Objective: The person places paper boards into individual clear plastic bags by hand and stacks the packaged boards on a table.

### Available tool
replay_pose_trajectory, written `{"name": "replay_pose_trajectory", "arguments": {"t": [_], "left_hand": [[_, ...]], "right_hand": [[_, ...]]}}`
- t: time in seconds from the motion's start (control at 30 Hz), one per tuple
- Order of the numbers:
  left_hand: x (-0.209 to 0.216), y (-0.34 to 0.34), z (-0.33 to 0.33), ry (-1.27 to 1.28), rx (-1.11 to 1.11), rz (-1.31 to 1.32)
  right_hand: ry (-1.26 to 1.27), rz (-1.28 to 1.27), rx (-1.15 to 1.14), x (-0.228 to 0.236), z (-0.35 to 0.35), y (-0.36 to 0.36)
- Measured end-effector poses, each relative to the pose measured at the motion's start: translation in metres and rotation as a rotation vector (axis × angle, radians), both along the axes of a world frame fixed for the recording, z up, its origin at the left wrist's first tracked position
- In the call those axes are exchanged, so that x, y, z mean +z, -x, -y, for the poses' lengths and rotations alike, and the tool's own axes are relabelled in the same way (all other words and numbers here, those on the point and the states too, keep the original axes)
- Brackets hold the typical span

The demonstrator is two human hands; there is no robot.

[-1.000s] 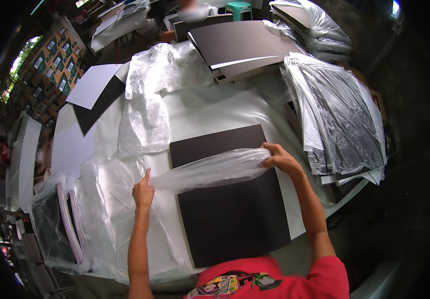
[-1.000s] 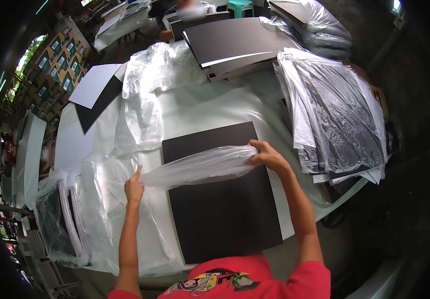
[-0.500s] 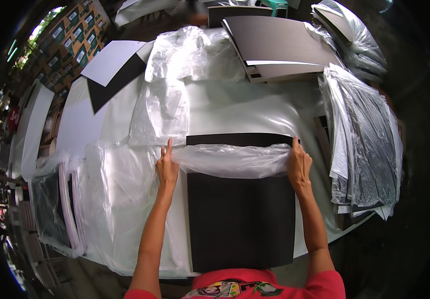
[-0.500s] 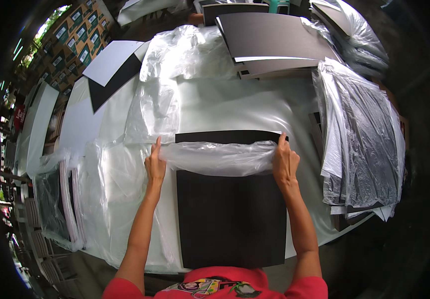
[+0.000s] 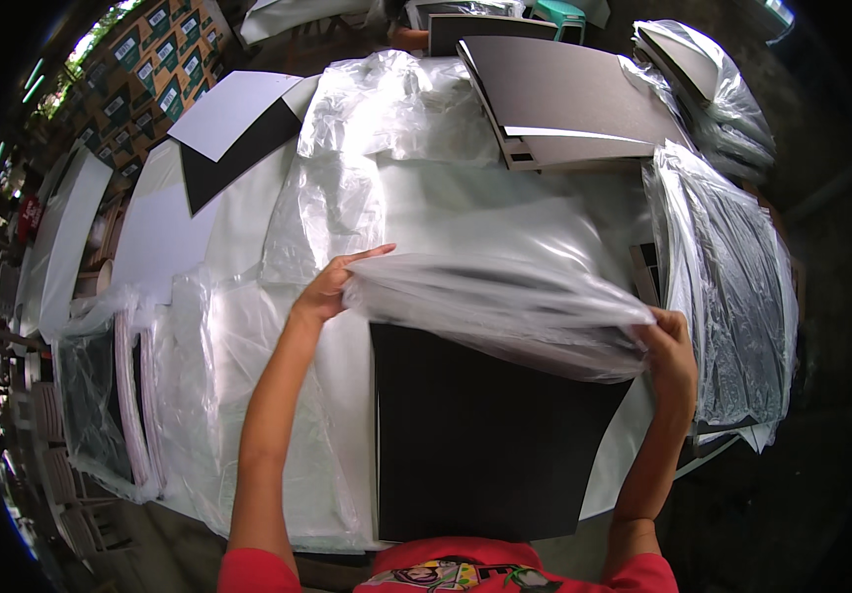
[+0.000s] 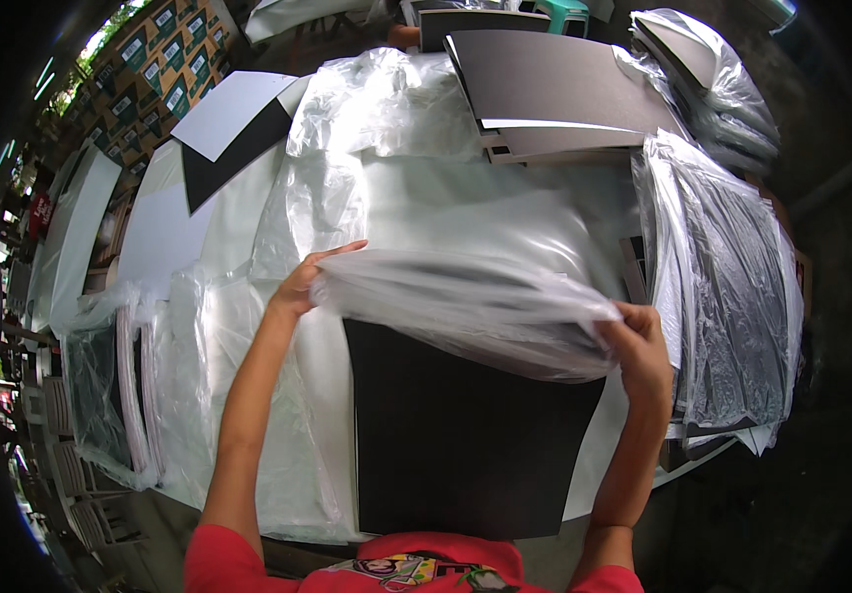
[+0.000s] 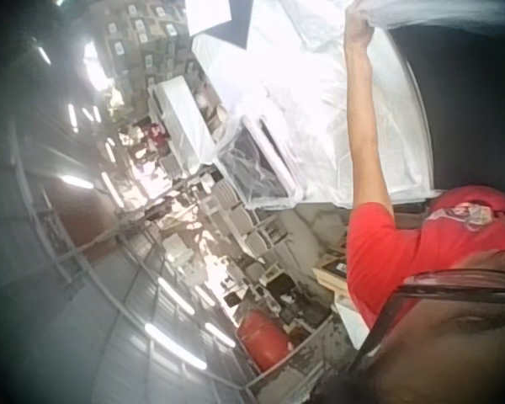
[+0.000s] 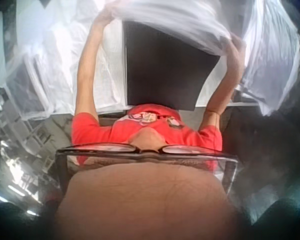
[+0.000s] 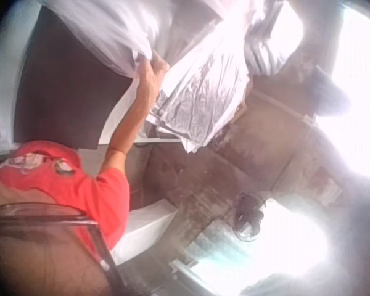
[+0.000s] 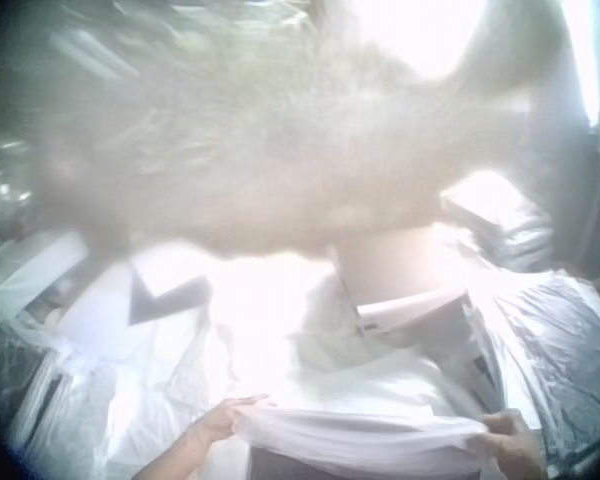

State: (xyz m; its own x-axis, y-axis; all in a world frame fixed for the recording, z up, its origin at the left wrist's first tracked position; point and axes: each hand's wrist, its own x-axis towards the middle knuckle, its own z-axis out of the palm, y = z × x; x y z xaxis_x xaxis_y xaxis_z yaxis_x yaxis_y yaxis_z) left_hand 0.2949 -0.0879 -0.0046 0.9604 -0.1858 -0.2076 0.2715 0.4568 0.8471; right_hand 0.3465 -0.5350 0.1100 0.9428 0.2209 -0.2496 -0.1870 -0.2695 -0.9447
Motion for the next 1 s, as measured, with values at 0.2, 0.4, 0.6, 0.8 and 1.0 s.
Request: {"name": "replay_pose_trajectory", "arguments": {"t": [0.2, 0.4, 0.6, 0.8, 1.0], "left_hand": [[-0.033, 0.054, -0.037, 0.364, -0.209, -0.097], [-0.081, 0.112, 0.026, 0.484, 0.04, -0.37], [-0.08, 0.142, 0.069, 0.708, 0.128, -0.304], [-0.074, 0.16, 0.074, 0.813, 0.168, -0.272], [-0.098, 0.224, 0.1, 0.685, 0.316, -0.474]], "right_hand": [[-0.489, -0.172, 0.211, -0.073, 0.014, -0.06], [-0.859, -0.219, 0.004, -0.12, 0.011, -0.036], [0.027, 0.468, 0.043, -0.107, 0.013, -0.03], [0.396, 1.047, -0.501, -0.109, -0.023, -0.04], [0.388, 0.667, -0.44, -0.164, 0.015, 0.066]]}}
